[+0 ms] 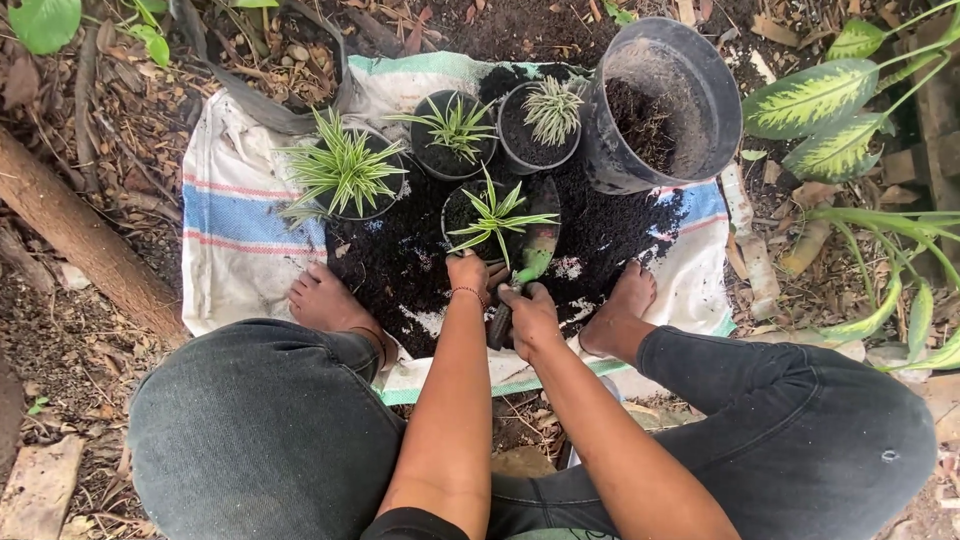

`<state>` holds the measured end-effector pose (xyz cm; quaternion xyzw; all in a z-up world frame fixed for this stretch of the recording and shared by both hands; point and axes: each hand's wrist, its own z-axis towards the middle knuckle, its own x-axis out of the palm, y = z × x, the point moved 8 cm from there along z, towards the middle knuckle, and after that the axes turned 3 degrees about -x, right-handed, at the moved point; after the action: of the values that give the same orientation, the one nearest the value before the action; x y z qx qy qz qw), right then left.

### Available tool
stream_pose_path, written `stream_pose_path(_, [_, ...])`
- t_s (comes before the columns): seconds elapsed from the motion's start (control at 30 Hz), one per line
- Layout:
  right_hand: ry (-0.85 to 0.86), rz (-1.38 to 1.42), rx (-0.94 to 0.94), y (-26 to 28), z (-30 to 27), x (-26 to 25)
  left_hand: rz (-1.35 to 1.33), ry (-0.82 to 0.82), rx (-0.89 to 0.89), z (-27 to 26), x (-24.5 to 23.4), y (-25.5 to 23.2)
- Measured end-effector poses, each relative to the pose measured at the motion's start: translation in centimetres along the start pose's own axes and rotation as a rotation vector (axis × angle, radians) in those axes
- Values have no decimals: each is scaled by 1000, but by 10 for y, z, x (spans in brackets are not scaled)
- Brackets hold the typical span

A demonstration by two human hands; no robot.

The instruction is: Cleaning out used plastic pots and arranging small plants for potting or storage in a nursery setting.

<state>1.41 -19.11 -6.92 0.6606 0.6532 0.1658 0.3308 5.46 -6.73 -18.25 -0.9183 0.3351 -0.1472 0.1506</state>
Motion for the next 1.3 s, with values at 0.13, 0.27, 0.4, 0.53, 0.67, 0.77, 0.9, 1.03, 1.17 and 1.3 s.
stream_pose_path(0.13, [-89, 72, -40, -31, 45, -28, -103, 72, -10, -24, 0, -9])
stream_pose_path(0.27, [-215, 238, -34, -45, 71, -81, -78, 102, 4, -54, -10, -28])
stream_pose_path(0.4, [-336, 79, 54, -99, 114, -144, 220, 20, 74, -105, -11, -51])
stream_pose_path(0.53, [-38, -727, 218, 15, -15, -53, 190, 60, 13, -104, -7, -63])
stream_pose_path(0.67, [-104, -192, 160, -84, 59, -57, 104, 144, 56, -87, -7, -67])
stream_pose_path(0.77, [43, -8, 237, -93, 56, -50, 65, 191, 68, -98, 1, -73])
stream_pose_path(0.9, [204, 258, 227, -101, 52, -29, 34, 219, 75, -89, 7, -71])
stream_pose_path(1.03, [246, 372, 242, -107, 44, -27, 27, 220, 67, -85, 9, -66])
stream_pose_path(1.17, [226, 345, 188, -80, 35, -38, 46, 221, 69, -66, 3, -46])
stream_pose_path(1.3, [187, 184, 72, -48, 37, -53, 138, 120, 106, -42, -8, -35])
